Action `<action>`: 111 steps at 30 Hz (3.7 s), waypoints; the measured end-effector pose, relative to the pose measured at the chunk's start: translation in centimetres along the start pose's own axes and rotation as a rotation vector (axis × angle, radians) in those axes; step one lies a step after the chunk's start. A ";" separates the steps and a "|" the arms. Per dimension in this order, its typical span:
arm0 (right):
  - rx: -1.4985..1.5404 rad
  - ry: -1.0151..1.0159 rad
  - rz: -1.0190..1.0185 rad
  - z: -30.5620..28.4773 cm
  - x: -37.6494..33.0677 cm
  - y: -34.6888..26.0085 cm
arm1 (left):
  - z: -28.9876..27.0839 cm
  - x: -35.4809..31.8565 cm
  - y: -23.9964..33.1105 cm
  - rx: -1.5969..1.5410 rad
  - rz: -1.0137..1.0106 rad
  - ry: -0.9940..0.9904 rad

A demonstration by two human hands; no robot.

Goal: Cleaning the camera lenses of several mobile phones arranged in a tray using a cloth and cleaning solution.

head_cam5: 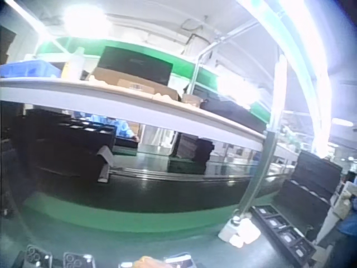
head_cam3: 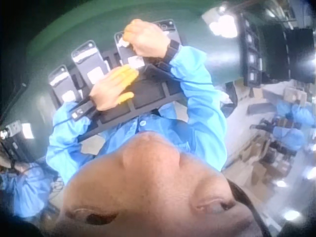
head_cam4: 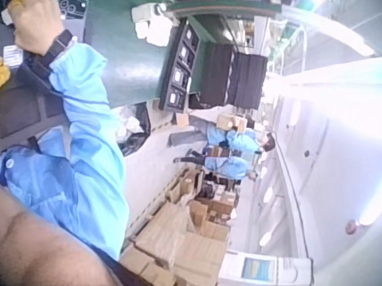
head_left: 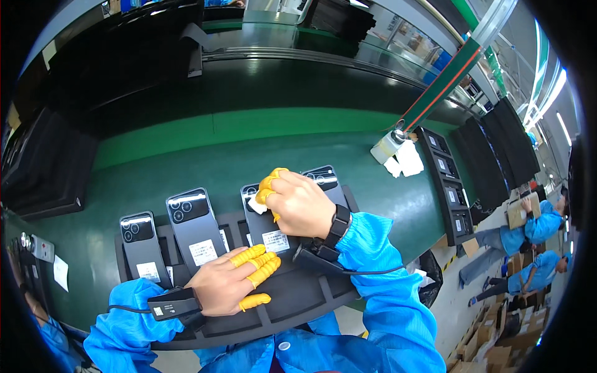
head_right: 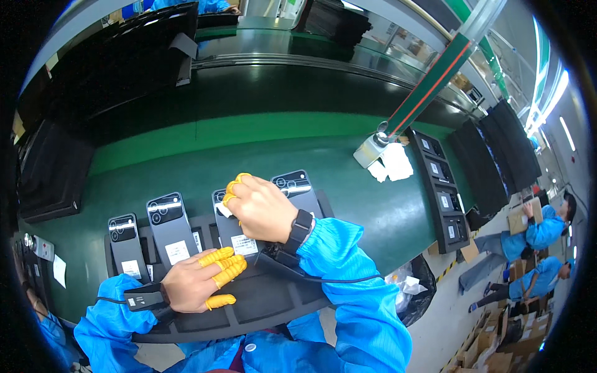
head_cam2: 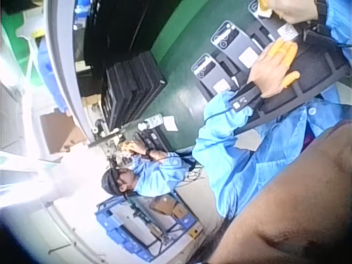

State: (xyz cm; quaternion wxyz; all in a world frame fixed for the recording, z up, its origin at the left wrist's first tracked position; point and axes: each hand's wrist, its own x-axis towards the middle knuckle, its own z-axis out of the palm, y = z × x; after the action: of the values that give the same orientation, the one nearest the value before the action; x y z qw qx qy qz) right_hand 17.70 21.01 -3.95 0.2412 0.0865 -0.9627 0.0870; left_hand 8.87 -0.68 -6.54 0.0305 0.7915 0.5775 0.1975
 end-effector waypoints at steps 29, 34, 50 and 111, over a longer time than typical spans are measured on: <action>-0.097 0.069 0.023 -0.9 0.5 0.7 | 0.7 -0.5 -0.3 -0.097 0.000 0.033; -0.070 -0.049 0.029 0.4 0.3 -0.3 | 0.8 -0.6 -0.5 -0.113 -0.008 0.043; -0.285 0.161 0.220 -1.1 -0.7 3.7 | 1.3 -0.2 -0.4 -0.075 -0.011 0.025; -0.113 0.039 0.021 0.1 0.4 0.4 | 1.3 -0.2 -0.3 -0.086 -0.008 0.017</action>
State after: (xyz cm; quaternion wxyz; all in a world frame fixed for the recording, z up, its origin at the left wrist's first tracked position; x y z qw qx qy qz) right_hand 17.25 21.33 -3.88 0.2637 0.0610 -0.9620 0.0369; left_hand 9.03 -0.52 -7.82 0.0603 0.7856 0.5718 0.2285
